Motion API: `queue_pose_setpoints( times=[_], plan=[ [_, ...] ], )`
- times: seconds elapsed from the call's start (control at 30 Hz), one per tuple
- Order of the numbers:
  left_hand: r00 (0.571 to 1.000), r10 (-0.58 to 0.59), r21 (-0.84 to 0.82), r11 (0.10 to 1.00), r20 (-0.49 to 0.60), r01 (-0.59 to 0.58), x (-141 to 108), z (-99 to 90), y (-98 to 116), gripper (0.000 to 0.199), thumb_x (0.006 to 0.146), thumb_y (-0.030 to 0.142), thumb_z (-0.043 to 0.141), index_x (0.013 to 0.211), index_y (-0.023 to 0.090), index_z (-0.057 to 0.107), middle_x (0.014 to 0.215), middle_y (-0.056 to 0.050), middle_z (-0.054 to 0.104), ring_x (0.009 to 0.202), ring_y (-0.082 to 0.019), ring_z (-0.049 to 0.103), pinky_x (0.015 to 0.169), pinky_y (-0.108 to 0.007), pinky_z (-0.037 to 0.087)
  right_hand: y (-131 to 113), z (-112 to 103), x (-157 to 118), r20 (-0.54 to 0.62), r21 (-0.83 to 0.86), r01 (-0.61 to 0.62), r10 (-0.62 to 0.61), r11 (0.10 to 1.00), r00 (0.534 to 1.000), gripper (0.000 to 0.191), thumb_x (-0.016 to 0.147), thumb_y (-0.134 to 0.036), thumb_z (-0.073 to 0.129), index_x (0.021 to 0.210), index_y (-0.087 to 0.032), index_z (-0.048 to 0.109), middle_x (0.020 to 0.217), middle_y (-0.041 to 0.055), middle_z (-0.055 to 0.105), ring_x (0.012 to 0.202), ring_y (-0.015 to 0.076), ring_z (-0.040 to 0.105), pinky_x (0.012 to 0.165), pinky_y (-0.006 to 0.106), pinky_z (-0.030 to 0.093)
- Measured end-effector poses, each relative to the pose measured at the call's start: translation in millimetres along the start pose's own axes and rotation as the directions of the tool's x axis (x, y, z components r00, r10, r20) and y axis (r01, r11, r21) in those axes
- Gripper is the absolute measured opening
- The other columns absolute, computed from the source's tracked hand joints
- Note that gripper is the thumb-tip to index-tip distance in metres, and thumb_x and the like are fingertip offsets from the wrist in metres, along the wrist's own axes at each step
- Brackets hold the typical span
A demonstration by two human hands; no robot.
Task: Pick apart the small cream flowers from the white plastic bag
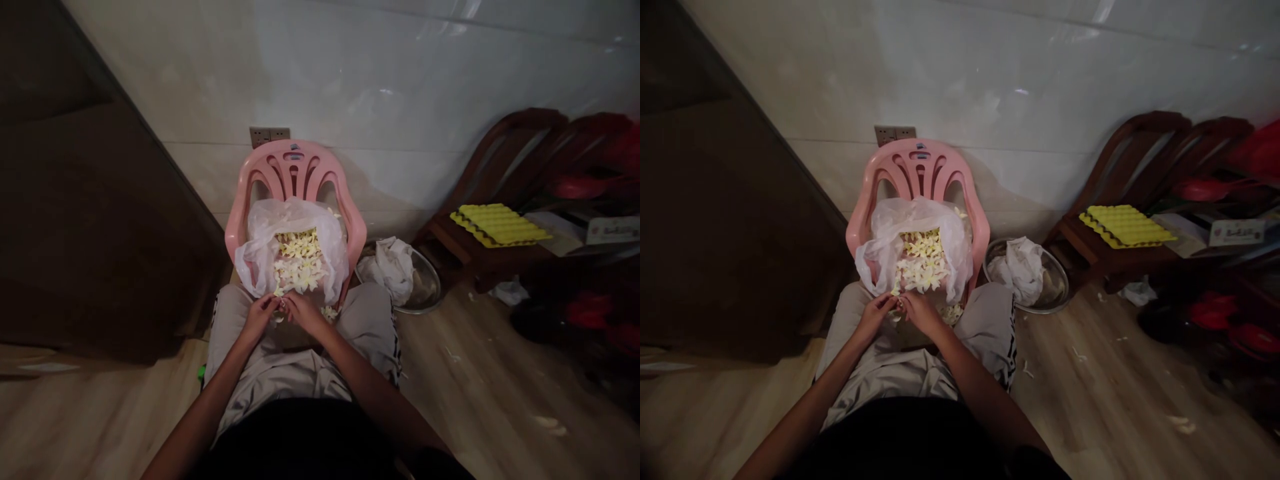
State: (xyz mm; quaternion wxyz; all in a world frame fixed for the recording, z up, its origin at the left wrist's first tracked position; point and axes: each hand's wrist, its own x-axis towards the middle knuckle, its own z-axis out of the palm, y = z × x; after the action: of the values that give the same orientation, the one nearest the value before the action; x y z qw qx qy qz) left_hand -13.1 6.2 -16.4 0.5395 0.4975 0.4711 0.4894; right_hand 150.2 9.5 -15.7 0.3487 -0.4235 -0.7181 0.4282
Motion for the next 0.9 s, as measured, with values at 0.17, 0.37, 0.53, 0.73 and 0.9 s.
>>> queue_pose_setpoints(
  times=[0.17,0.37,0.53,0.73,0.9],
  plan=[
    [1.000,-0.003,0.008,1.000,0.006,0.003,0.2,1.0,2.5,0.036,0.071,0.052,0.075,0.071,0.016,0.071,0.062,0.000,0.064,0.061,-0.014,0.057,0.062,-0.025,0.045,3.8,1.0,0.9,-0.009,0.007,0.007,-0.007,1.000,1.000,0.024,0.101,-0.028,0.040,0.091,-0.022,0.061,0.075,-0.0011,0.065,0.052,0.0105,0.058,0.058,0.023,0.046],
    [1.000,-0.009,0.036,0.999,0.003,0.009,-0.1,1.2,5.7,0.034,0.071,0.051,0.074,0.070,0.017,0.069,0.061,0.001,0.063,0.061,-0.014,0.055,0.062,-0.025,0.044,4.5,2.9,1.8,0.020,0.155,-0.094,0.092,0.983,0.996,0.019,0.099,-0.034,0.045,0.094,-0.023,0.060,0.077,-0.0012,0.066,0.051,0.0117,0.060,0.045,0.021,0.043],
    [0.999,-0.025,0.023,0.999,0.030,0.024,-1.1,1.8,10.5,0.035,0.071,0.052,0.074,0.071,0.017,0.069,0.063,0.001,0.062,0.062,-0.014,0.054,0.061,-0.024,0.042,11.7,6.7,5.7,0.076,0.337,-0.192,0.176,0.922,0.981,0.017,0.095,-0.038,0.050,0.092,-0.023,0.056,0.078,-0.0023,0.064,0.053,0.0117,0.062,0.042,0.019,0.045],
    [0.999,-0.012,0.011,1.000,0.042,0.012,-2.9,1.7,13.5,0.038,0.073,0.054,0.073,0.072,0.017,0.068,0.064,0.001,0.061,0.064,-0.014,0.054,0.063,-0.024,0.042,11.8,6.5,9.8,0.130,0.458,-0.242,0.205,0.856,0.970,0.022,0.092,-0.043,0.053,0.089,-0.022,0.053,0.076,-0.0030,0.062,0.051,0.0115,0.063,0.041,0.019,0.045],
    [0.999,-0.014,0.029,1.000,0.053,0.013,-1.8,0.0,11.2,0.038,0.074,0.055,0.073,0.072,0.017,0.068,0.063,0.002,0.060,0.063,-0.014,0.053,0.063,-0.024,0.041,12.2,6.7,8.9,0.121,0.437,-0.247,0.216,0.865,0.969,0.027,0.092,-0.047,0.053,0.087,-0.021,0.054,0.075,-0.0025,0.062,0.052,0.0115,0.063,0.041,0.020,0.045]
  ],
)
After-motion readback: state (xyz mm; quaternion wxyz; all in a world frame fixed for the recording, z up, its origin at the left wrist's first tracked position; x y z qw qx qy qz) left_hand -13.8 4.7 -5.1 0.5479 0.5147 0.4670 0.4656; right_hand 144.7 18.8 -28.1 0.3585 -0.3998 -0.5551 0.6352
